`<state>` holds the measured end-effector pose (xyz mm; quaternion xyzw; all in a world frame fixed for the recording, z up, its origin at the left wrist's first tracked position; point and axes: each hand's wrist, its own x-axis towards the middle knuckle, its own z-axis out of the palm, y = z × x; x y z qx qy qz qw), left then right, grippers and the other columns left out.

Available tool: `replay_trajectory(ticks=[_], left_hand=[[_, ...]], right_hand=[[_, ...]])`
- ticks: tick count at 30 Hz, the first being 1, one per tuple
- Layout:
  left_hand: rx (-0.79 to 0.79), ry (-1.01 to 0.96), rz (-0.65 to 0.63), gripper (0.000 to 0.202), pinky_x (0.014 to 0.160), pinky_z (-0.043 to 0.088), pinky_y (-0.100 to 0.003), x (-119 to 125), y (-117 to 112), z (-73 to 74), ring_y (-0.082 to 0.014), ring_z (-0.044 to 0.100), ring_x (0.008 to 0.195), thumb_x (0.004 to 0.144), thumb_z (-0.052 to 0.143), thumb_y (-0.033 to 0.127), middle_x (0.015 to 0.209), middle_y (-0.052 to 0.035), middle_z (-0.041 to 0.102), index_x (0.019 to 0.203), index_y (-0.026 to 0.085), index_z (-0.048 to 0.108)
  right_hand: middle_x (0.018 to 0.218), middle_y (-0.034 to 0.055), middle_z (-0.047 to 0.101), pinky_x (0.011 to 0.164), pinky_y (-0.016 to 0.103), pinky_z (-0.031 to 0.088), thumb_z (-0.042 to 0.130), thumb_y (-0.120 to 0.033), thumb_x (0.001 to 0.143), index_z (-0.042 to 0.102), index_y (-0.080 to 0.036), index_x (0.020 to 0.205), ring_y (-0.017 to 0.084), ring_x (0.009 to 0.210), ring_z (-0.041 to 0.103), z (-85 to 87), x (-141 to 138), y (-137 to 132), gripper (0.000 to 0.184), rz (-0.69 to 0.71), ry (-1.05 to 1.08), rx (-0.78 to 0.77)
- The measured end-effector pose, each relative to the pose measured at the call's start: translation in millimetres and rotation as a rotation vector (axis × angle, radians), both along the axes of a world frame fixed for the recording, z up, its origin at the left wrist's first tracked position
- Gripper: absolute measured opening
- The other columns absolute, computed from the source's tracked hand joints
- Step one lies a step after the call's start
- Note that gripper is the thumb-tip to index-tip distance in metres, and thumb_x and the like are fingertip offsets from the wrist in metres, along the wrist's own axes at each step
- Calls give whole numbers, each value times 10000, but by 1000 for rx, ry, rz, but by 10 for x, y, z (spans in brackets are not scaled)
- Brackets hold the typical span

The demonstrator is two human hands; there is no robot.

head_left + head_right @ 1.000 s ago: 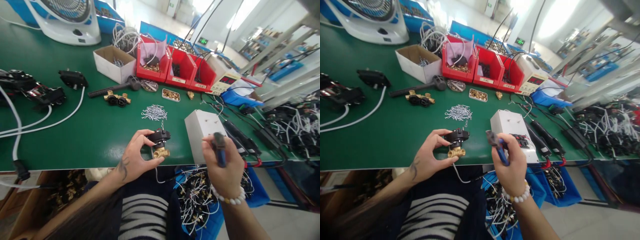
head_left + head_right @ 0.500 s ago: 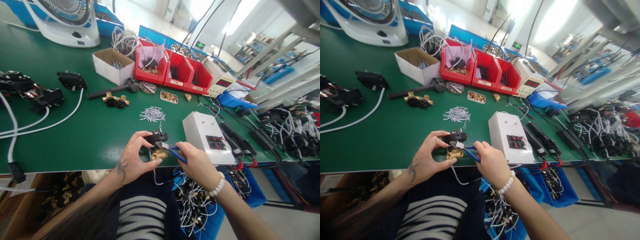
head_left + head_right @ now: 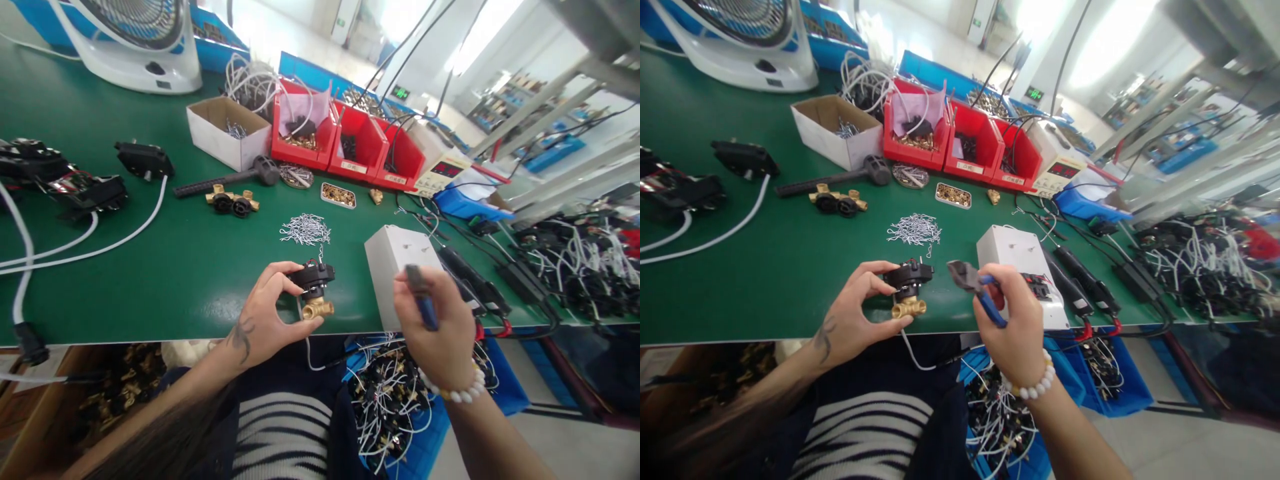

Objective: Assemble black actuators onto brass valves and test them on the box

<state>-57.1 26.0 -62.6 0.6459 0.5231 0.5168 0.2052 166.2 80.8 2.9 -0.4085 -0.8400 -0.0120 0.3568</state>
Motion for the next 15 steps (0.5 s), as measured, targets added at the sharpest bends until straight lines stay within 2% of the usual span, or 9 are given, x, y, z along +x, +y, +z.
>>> replay_trajectory(ticks=[2, 5, 6, 7, 10, 11, 15], left_hand=[[-6, -6, -1, 308, 987, 543, -481, 1, 4, -4, -254, 597, 1165, 727, 800, 233, 1218, -140, 596, 896, 169, 551], [2, 10, 3, 310, 991, 540, -485, 6, 4, -7, -258, 589, 1177, 724, 802, 229, 1228, -141, 596, 900, 168, 554], [6, 16, 1, 312, 990, 541, -482, 7, 4, -7, -257, 589, 1177, 722, 803, 225, 1225, -139, 599, 900, 170, 553], [9, 20, 0, 313, 987, 542, -478, 8, 4, -6, -256, 590, 1177, 721, 804, 222, 1221, -137, 601, 899, 171, 551], [5, 11, 0, 317, 981, 546, -475, 4, 7, -4, -254, 600, 1164, 719, 807, 219, 1215, -134, 600, 897, 174, 548], [4, 10, 1, 321, 980, 547, -477, 1, 8, -4, -255, 601, 1165, 717, 810, 218, 1216, -134, 599, 898, 174, 549], [20, 27, -1, 329, 982, 545, -487, -5, 5, -1, -262, 592, 1173, 710, 817, 217, 1213, -136, 603, 896, 174, 549]], right_hand=[[787, 9, 601, 561, 257, 429, 523, -81, 846, 545, -217, 967, 129, 601, 528, -13, 0, 13, 184, 11, -22, 7], [721, 23, 598, 506, 273, 383, 473, -46, 812, 572, -199, 901, 146, 561, 527, -32, -18, 41, 203, 120, -372, -109], [731, 30, 610, 513, 274, 390, 465, -49, 824, 581, -194, 910, 152, 579, 547, -25, -22, 46, 204, 131, -413, -129], [757, 34, 622, 533, 273, 409, 467, -61, 849, 584, -192, 936, 153, 606, 568, -11, -23, 48, 197, 116, -376, -125], [810, 23, 623, 603, 262, 456, 500, -115, 900, 556, -207, 998, 139, 664, 583, 21, -19, 40, 145, 18, -76, -25], [798, 17, 616, 597, 260, 450, 502, -114, 894, 552, -211, 983, 136, 653, 575, 17, -19, 38, 141, 6, -62, -15], [738, 20, 613, 524, 267, 378, 477, -62, 822, 582, -201, 901, 141, 584, 552, -17, -23, 59, 192, 104, -452, -158]])
